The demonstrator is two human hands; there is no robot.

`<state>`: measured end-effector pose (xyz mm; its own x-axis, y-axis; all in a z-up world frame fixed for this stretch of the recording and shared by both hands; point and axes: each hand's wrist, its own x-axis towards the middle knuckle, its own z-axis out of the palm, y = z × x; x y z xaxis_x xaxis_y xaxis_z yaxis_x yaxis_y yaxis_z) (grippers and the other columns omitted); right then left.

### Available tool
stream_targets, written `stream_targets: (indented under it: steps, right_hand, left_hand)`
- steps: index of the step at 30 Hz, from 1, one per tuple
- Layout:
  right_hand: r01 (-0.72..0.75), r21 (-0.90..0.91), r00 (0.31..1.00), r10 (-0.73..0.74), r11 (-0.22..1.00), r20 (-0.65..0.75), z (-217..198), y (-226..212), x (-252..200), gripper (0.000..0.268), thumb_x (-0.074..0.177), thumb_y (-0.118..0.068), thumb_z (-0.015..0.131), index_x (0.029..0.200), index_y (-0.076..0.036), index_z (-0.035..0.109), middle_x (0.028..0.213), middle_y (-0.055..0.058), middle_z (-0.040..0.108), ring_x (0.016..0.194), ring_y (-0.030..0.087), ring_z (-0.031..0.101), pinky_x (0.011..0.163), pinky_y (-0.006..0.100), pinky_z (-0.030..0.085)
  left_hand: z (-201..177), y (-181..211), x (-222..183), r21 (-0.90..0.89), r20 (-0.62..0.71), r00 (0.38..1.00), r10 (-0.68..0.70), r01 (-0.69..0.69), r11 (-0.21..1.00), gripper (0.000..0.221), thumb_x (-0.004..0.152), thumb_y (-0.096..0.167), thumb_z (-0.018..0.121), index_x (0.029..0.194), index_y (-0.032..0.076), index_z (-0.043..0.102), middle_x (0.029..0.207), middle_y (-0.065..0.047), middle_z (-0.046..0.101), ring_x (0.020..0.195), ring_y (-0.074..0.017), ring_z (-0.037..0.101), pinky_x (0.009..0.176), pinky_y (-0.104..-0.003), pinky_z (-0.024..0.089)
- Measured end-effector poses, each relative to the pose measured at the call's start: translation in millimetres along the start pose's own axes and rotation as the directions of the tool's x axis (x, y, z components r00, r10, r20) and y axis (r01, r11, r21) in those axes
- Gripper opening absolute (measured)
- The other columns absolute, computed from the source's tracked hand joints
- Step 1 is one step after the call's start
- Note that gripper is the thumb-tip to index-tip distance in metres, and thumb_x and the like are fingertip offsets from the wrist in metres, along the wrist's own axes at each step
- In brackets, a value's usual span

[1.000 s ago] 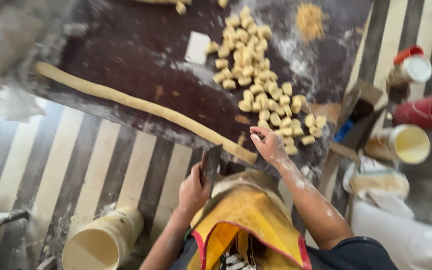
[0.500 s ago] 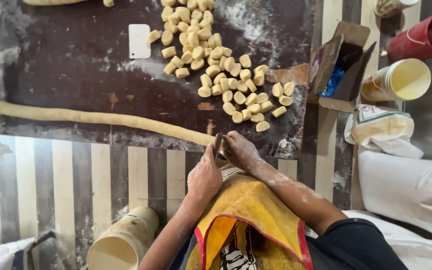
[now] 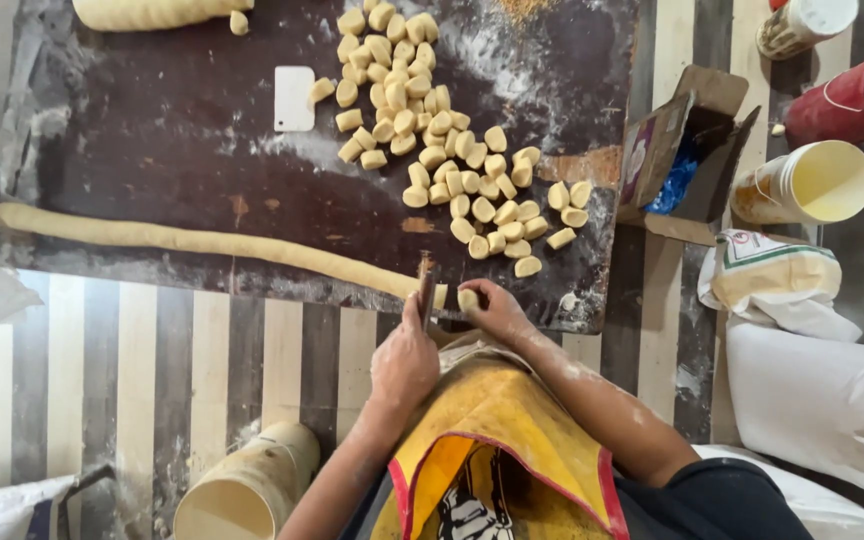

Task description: Cutting and shaping dough into uniform small pieces on a floured table.

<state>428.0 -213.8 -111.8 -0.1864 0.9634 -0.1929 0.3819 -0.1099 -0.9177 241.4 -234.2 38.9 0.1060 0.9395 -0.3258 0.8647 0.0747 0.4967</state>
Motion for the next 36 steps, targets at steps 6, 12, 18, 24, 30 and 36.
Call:
stream_targets:
  steps: [6, 12, 18, 24, 30, 36]
  right_hand:
    - [-0.039, -0.012, 0.999, 0.039, 0.999, 0.021, 2, -38, 9, 0.045, 0.083, -0.022, 0.077, 0.124, -0.005, 0.067, 0.107, 0.013, 0.072, 0.095, 0.027, 0.072, 0.086, 0.039, 0.058]
    - [-0.028, -0.423, 0.992, 0.078, 0.906, 0.101, 5, -71, 16, 0.058, 0.079, -0.030, 0.082, 0.126, -0.006, 0.059, 0.111, 0.016, 0.061, 0.095, 0.039, 0.067, 0.079, 0.048, 0.057]
    - [-0.036, -0.186, 0.995, 0.053, 0.982, 0.090, -11, -36, 23, 0.045, 0.083, -0.033, 0.081, 0.116, -0.005, 0.066, 0.107, 0.015, 0.067, 0.092, 0.030, 0.067, 0.080, 0.041, 0.056]
    - [-0.345, 0.427, 0.931, 0.248, 0.836, 0.266, 5, -26, 16, 0.044, 0.090, -0.042, 0.075, 0.111, -0.003, 0.070, 0.096, 0.010, 0.075, 0.080, 0.020, 0.068, 0.072, 0.034, 0.058]
    - [0.049, -0.427, 0.997, -0.022, 0.903, 0.069, 10, -88, 27, 0.051, 0.080, -0.044, 0.080, 0.118, -0.013, 0.064, 0.089, 0.011, 0.075, 0.079, 0.032, 0.073, 0.065, 0.044, 0.057]
    - [-0.020, -0.491, 0.995, 0.065, 0.871, 0.074, 8, -83, 29, 0.045, 0.083, -0.038, 0.075, 0.119, -0.014, 0.064, 0.088, 0.009, 0.075, 0.080, 0.031, 0.073, 0.066, 0.045, 0.057]
  left_hand:
    - [-19, 7, 2, 0.046, 0.102, 0.990, -0.097, 0.093, 0.995, 0.069, 0.086, 0.009, 0.050, 0.153, 0.000, 0.030, 0.099, -0.025, 0.073, 0.087, -0.0435, 0.071, 0.077, -0.055, 0.055]
    - [6, -1, 30, 0.059, 0.174, 0.980, -0.092, 0.083, 0.995, 0.067, 0.090, 0.010, 0.048, 0.153, -0.001, 0.029, 0.097, -0.028, 0.073, 0.089, -0.0448, 0.071, 0.080, -0.055, 0.055]
    - [-26, 5, 24, -0.034, 0.061, 0.997, -0.040, 0.042, 0.999, 0.067, 0.090, 0.012, 0.049, 0.154, 0.000, 0.029, 0.100, -0.030, 0.071, 0.087, -0.0469, 0.070, 0.079, -0.058, 0.054]
    - [-36, -5, 6, 0.052, 0.115, 0.986, -0.121, 0.116, 0.992, 0.068, 0.089, 0.012, 0.049, 0.154, 0.002, 0.031, 0.099, -0.025, 0.074, 0.089, -0.0446, 0.071, 0.080, -0.057, 0.054]
    - [-15, -11, 30, 0.096, 0.213, 0.966, -0.150, 0.132, 0.987, 0.069, 0.088, 0.011, 0.048, 0.153, 0.001, 0.030, 0.098, -0.026, 0.073, 0.090, -0.0444, 0.072, 0.080, -0.056, 0.055]
    - [-7, -14, 46, -0.026, 0.074, 0.994, -0.081, 0.083, 0.996, 0.069, 0.090, 0.013, 0.049, 0.156, 0.007, 0.028, 0.099, -0.030, 0.072, 0.088, -0.0492, 0.071, 0.080, -0.060, 0.053]
